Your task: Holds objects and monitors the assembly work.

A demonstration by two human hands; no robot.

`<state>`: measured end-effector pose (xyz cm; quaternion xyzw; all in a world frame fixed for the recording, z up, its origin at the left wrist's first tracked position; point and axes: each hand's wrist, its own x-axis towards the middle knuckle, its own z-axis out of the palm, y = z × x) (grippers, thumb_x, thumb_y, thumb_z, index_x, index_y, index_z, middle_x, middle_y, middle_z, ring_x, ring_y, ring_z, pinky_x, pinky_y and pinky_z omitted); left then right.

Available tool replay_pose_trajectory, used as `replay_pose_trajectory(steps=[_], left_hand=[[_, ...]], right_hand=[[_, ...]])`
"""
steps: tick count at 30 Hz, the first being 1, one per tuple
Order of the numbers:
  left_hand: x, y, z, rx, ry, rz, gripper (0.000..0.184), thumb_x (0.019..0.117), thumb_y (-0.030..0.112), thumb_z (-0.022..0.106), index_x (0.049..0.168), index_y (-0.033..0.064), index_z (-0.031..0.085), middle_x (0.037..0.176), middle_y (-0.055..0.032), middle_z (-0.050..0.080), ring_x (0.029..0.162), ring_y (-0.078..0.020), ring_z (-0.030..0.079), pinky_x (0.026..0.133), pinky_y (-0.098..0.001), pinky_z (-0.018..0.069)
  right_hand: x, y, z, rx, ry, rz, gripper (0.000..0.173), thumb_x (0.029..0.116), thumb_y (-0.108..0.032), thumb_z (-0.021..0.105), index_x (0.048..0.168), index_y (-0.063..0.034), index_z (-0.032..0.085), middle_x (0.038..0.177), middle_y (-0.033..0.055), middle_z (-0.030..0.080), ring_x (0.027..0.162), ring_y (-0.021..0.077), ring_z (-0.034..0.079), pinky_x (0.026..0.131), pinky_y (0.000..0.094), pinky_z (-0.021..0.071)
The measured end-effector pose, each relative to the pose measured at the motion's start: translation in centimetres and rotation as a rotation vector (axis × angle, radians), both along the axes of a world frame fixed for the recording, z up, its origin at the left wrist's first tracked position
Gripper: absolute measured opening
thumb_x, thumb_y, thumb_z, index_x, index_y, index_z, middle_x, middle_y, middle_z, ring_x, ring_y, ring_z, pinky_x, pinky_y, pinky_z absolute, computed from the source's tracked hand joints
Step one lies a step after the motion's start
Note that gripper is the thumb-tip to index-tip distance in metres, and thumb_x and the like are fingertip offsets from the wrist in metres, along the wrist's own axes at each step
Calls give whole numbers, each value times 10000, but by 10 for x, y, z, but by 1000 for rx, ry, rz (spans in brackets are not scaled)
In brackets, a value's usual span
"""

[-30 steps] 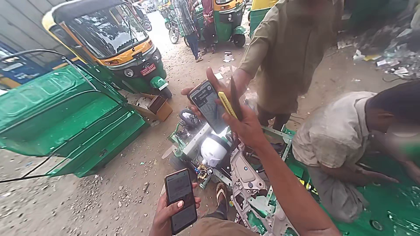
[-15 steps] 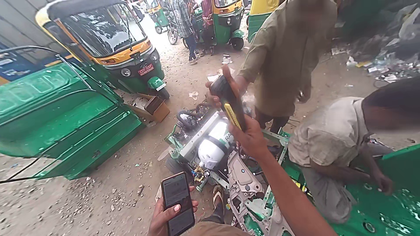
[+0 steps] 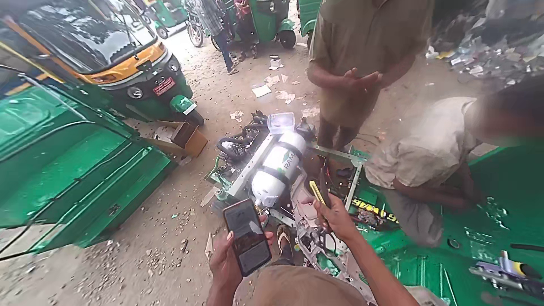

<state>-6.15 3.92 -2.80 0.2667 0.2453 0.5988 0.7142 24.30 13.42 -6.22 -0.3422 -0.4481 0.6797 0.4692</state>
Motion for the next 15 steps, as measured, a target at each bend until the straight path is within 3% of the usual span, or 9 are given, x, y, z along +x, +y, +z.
replay_pose_trajectory(steps=[2, 3, 5, 7, 10, 12, 15], left_hand=[[13, 14, 8, 46, -27, -36, 695, 977, 510, 543, 1490, 58, 416, 1416, -394, 494, 1134, -577, 613, 951, -693, 516], [22, 22, 13, 65, -47, -67, 698, 983, 523, 530, 1493, 62, 412, 1428, -382, 492, 1140, -566, 615, 959, -684, 516], [43, 31, 22, 76, -92, -124, 687, 984, 546, 514, 1478, 74, 440, 1443, -357, 497, 1161, -553, 611, 975, -679, 508], [61, 34, 30, 80, -106, -146, 661, 981, 540, 523, 1453, 80, 472, 1433, -358, 509, 1159, -558, 615, 973, -683, 510], [86, 29, 36, 117, -121, -136, 582, 977, 397, 575, 1447, 82, 439, 1381, -386, 534, 1106, -591, 627, 921, -698, 532], [102, 25, 39, 160, -119, -134, 573, 943, 235, 638, 1440, 50, 424, 1364, -404, 533, 1075, -605, 632, 894, -709, 541], [121, 14, 43, 140, -87, -140, 569, 932, 210, 646, 1430, 37, 431, 1349, -402, 544, 1057, -600, 642, 877, -708, 551]], right_hand=[[25, -30, -29, 7, -297, -53, 276, 996, -298, 665, 1179, -102, 729, 970, 23, 748, 542, 81, 543, 477, 241, 460], [40, -45, -41, 21, -421, -59, 279, 980, -328, 668, 1165, -131, 735, 1016, -3, 768, 644, 88, 625, 569, 258, 519], [70, -80, -61, -17, -567, -98, 321, 954, -406, 682, 1129, -141, 732, 994, -17, 776, 718, 100, 682, 646, 299, 569], [94, -112, -80, -116, -641, -199, 344, 919, -441, 713, 1058, -127, 739, 824, -9, 732, 575, 102, 596, 538, 314, 510], [126, -158, -104, -256, -682, -290, 300, 938, -362, 710, 1045, -82, 701, 796, 34, 720, 489, 130, 531, 464, 337, 466], [143, -185, -117, -293, -723, -349, 290, 943, -333, 712, 1036, -59, 700, 795, 48, 719, 515, 145, 559, 486, 362, 484], [160, -221, -138, -303, -765, -379, 247, 958, -282, 692, 1038, -48, 702, 862, 40, 755, 631, 135, 645, 589, 365, 540]])
